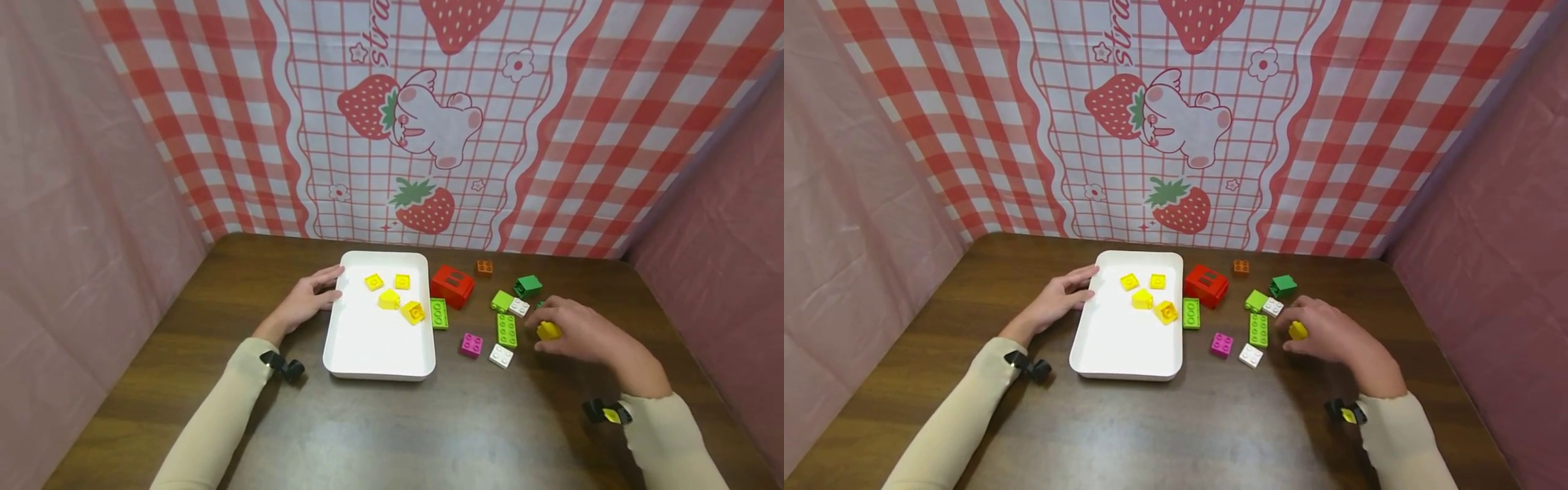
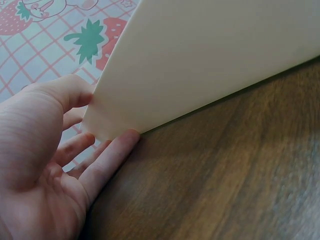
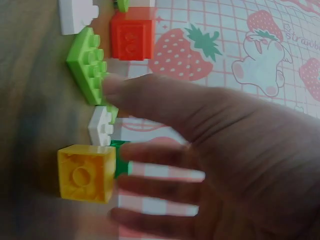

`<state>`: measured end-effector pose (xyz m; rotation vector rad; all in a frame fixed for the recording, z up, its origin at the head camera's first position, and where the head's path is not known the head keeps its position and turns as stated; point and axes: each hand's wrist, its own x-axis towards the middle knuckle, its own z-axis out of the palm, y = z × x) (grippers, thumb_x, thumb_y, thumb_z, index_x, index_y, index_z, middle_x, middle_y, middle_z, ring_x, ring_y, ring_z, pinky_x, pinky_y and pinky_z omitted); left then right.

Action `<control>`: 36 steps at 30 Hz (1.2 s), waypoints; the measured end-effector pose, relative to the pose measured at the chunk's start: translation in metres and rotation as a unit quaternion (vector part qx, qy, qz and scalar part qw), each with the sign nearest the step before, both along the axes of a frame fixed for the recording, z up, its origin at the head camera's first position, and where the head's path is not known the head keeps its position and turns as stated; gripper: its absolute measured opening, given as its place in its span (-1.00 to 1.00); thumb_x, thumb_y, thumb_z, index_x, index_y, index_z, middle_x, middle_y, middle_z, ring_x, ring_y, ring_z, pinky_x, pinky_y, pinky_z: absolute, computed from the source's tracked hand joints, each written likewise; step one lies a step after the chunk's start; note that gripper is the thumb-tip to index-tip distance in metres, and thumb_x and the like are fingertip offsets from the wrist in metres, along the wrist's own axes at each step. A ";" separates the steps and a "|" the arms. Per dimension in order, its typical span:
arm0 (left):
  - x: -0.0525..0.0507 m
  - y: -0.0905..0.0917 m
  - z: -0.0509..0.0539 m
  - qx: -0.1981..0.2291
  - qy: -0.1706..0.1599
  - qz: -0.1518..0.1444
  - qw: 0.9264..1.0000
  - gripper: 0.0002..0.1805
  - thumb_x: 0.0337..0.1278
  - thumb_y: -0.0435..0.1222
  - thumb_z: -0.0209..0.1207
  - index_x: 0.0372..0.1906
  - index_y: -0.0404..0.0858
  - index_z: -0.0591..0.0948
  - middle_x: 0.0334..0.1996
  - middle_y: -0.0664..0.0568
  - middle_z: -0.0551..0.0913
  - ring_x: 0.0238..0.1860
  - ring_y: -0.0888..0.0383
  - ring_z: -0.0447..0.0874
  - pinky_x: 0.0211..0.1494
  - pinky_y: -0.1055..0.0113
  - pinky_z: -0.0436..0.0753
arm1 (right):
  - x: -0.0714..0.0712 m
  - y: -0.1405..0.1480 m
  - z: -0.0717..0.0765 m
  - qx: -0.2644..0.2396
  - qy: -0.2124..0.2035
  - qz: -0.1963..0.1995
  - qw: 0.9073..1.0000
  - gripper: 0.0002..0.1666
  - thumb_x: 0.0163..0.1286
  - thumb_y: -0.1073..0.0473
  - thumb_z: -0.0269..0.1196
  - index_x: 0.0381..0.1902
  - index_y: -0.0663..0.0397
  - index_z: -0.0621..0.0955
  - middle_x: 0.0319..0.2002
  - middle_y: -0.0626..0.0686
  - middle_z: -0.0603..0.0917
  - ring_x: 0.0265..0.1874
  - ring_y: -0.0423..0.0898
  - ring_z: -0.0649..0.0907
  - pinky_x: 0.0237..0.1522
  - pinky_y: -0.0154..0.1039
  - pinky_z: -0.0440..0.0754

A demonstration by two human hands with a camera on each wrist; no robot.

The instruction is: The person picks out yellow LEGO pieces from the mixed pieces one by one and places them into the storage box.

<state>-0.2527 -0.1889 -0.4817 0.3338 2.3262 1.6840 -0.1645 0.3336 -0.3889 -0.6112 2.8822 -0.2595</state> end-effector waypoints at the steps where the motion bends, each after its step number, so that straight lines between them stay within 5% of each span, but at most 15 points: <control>1: 0.000 0.000 0.000 0.000 0.000 -0.001 1.000 -0.28 0.68 -0.33 0.26 0.77 -0.20 0.33 0.87 -0.16 0.14 0.74 -0.30 0.36 0.38 0.12 0.84 | -0.001 0.000 0.001 0.000 -0.012 -0.003 1.000 -0.49 0.21 0.07 0.73 0.11 0.00 0.87 0.04 0.20 0.76 -0.05 0.08 0.70 0.14 0.30 0.87; 16: 0.001 0.003 0.003 -0.002 -0.001 0.002 1.000 -0.27 0.68 -0.32 0.27 0.77 -0.18 0.33 0.86 -0.14 0.15 0.75 -0.28 0.36 0.44 0.03 0.79 | -0.012 0.002 -0.002 0.016 -0.080 -0.012 0.997 -0.48 0.23 0.15 0.71 0.13 0.06 0.83 0.10 0.26 0.76 -0.01 0.15 0.67 0.21 0.36 0.83; 36: 0.003 0.000 0.000 -0.010 0.005 0.004 1.000 -0.27 0.67 -0.32 0.27 0.77 -0.17 0.34 0.86 -0.12 0.16 0.75 -0.27 0.36 0.44 0.00 0.79 | -0.019 0.002 -0.015 0.012 -0.075 0.001 0.997 -0.73 0.30 0.27 0.65 -0.07 0.03 0.85 -0.03 0.16 0.72 -0.12 0.06 0.65 0.07 0.22 0.86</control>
